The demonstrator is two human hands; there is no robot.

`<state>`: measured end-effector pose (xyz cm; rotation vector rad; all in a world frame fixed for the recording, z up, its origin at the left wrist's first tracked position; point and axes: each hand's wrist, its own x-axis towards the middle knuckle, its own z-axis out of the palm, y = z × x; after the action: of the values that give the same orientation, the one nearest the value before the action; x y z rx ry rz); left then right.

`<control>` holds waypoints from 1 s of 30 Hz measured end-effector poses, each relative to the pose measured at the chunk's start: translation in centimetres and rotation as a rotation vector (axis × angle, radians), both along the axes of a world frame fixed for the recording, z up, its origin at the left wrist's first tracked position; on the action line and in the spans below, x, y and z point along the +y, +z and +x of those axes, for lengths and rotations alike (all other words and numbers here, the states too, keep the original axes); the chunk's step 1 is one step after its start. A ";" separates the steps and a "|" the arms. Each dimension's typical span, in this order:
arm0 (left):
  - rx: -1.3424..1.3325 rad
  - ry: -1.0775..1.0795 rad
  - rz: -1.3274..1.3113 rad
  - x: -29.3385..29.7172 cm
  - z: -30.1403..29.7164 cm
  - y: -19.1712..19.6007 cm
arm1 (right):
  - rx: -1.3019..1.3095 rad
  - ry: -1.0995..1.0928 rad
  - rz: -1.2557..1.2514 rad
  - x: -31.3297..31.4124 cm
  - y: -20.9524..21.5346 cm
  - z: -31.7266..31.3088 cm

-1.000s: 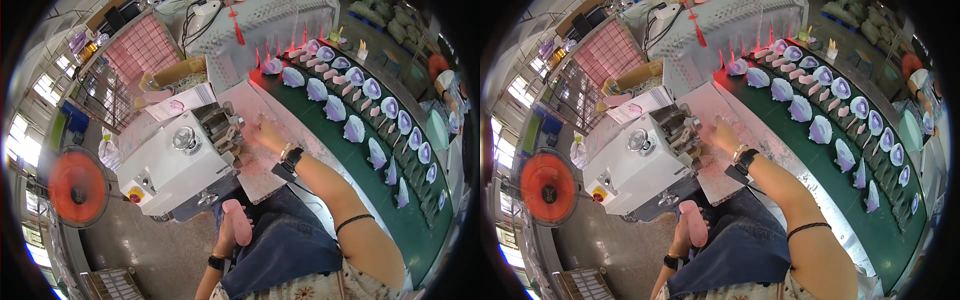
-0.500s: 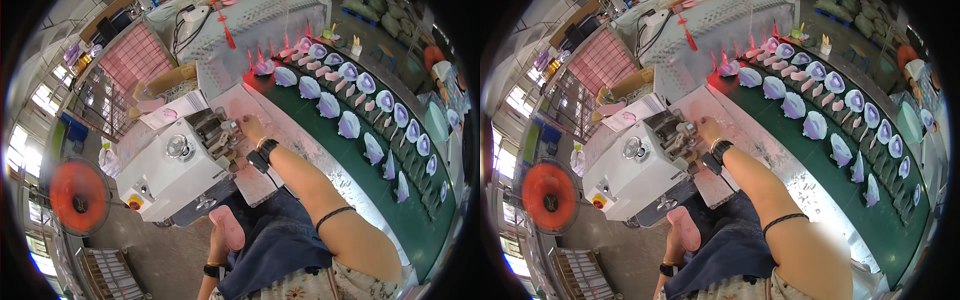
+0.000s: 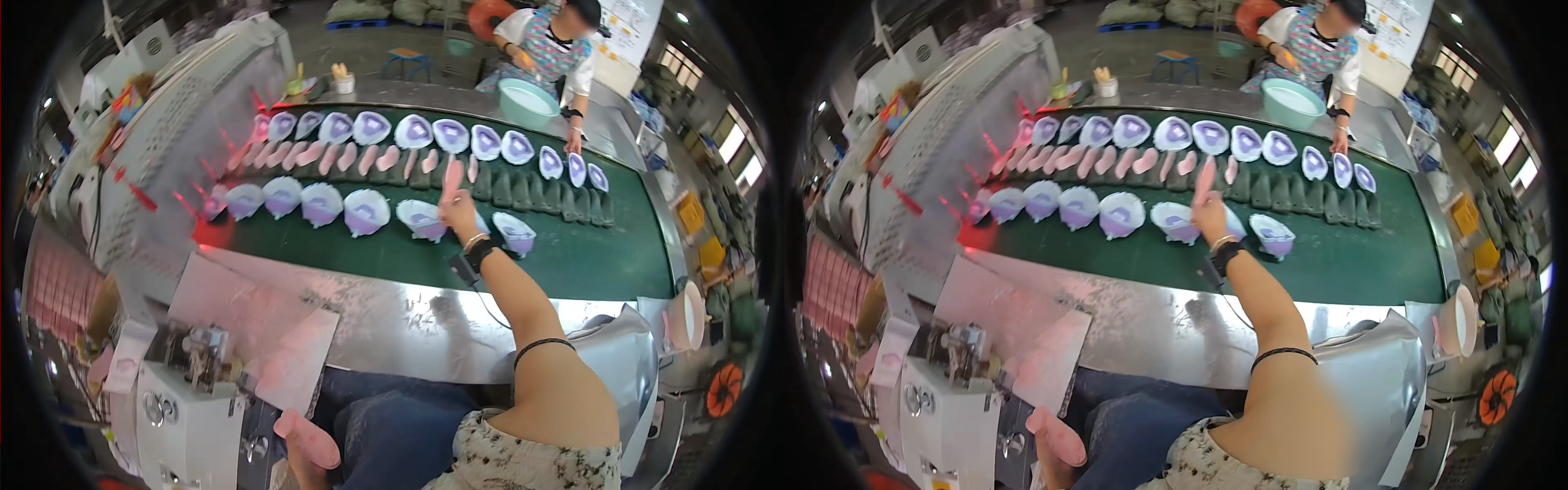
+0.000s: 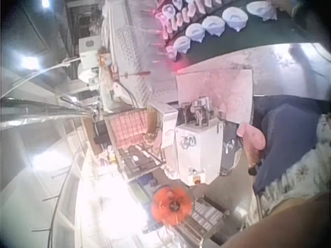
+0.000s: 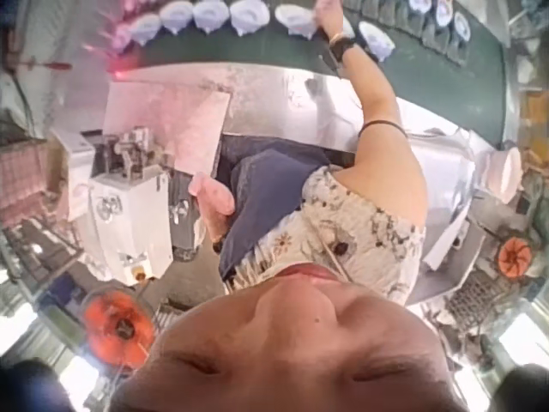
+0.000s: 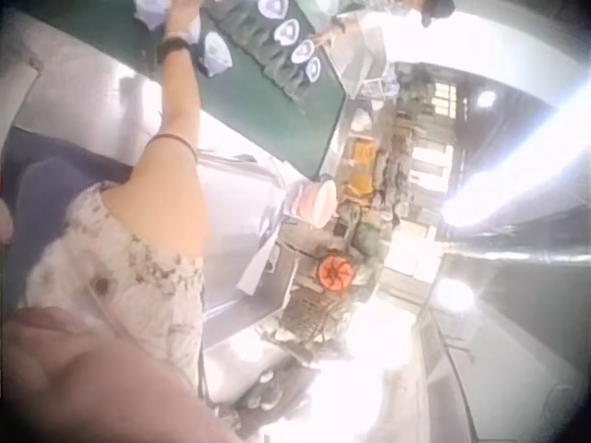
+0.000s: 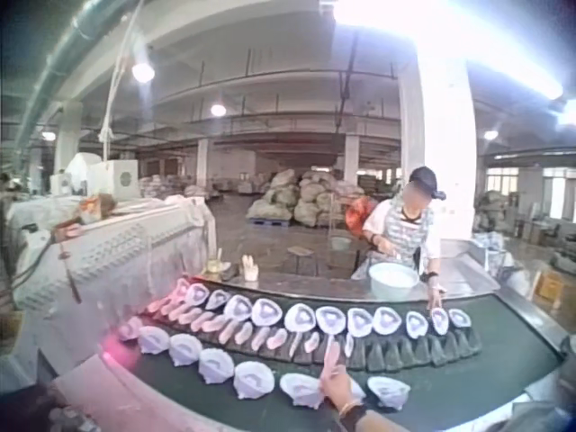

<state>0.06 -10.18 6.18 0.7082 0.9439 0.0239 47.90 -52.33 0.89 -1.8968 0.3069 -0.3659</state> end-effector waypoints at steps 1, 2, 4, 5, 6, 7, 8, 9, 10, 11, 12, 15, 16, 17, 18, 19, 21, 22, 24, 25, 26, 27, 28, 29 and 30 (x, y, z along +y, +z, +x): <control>-0.091 -0.011 0.019 0.0 -0.8 -1.0 | 0.039 -0.072 0.010 -2.7 1.0 -0.2; -0.118 -0.035 0.013 0.1 -0.4 -1.4 | 0.008 -0.184 -0.148 -6.3 1.2 -0.4; -0.165 -0.079 0.000 0.4 0.3 -1.9 | -0.007 -0.352 -0.486 -12.5 -0.4 -0.4; -0.140 -0.085 -0.025 0.4 0.6 -2.3 | 0.027 -0.324 -0.470 -15.9 -1.5 -0.4; -0.110 -0.068 -0.035 0.4 0.6 -2.3 | 0.035 -0.292 -0.487 -16.0 -1.7 -0.3; -0.080 -0.049 -0.047 0.3 0.5 -2.4 | 0.042 -0.259 -0.506 -16.0 -1.8 -0.2; -0.119 -0.066 -0.047 0.2 0.3 -2.6 | 0.057 -0.216 -0.518 -15.4 -1.8 0.7; -0.159 -0.102 -0.056 0.1 0.4 -2.9 | 0.077 -0.192 -0.537 -15.8 -2.5 1.4; -0.197 -0.142 -0.062 0.2 0.5 -3.1 | 0.098 -0.171 -0.553 -16.0 -3.5 2.0; -0.163 -0.152 -0.098 0.2 0.7 -3.3 | -0.207 -0.274 -0.543 -15.1 -4.7 2.4; -0.124 -0.130 -0.117 0.2 0.2 -3.2 | -0.214 -0.226 -0.301 -11.5 -4.2 3.1; -0.106 -0.071 -0.136 -0.5 -0.9 -3.0 | -0.318 0.016 -0.217 2.5 -1.1 1.2; -0.115 -0.047 -0.137 -0.8 -1.2 -2.9 | -0.390 0.218 -0.216 7.5 0.8 -1.8; -0.130 -0.072 -0.139 -0.9 -1.1 -2.8 | -0.052 0.521 -0.055 11.6 1.3 -4.8; -0.141 -0.095 -0.135 -0.8 -0.6 -2.4 | -0.135 0.777 0.096 15.4 3.2 -9.6; -0.148 -0.111 -0.125 -0.6 -0.1 -2.0 | -0.148 0.969 -0.140 17.9 2.4 -13.4; -0.153 -0.065 -0.016 -0.8 0.0 -2.1 | 0.234 1.349 -0.100 22.8 4.0 -23.1; -0.269 -0.065 -0.033 -0.5 0.0 -3.4 | 0.030 1.482 -0.200 24.3 3.6 -26.0; -0.311 0.002 0.040 -0.7 0.6 -3.1 | -0.042 1.472 -0.094 26.8 4.1 -30.2; -0.228 0.073 0.110 -1.2 1.0 -2.2 | -0.038 1.450 -0.092 27.7 5.1 -31.2; -0.206 0.092 0.085 -1.1 0.6 -1.7 | 0.063 1.405 0.045 28.9 4.7 -31.5; -0.187 0.108 0.060 -1.1 0.3 -1.2 | 0.169 1.352 0.175 30.3 4.1 -31.3; -0.171 0.119 0.029 -0.8 -0.4 -0.9 | 0.277 1.288 0.295 31.5 3.7 -30.7; -0.138 0.153 0.003 -0.4 -1.7 -0.9 | 0.227 1.260 0.304 32.9 3.5 -29.7; -0.108 0.182 -0.027 -0.1 -3.1 -1.1 | 0.176 1.227 0.311 34.4 3.3 -28.4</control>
<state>-3.06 -10.30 5.10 0.5888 0.9010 0.2076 19.54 -17.90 4.20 -1.4846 -0.6555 0.6389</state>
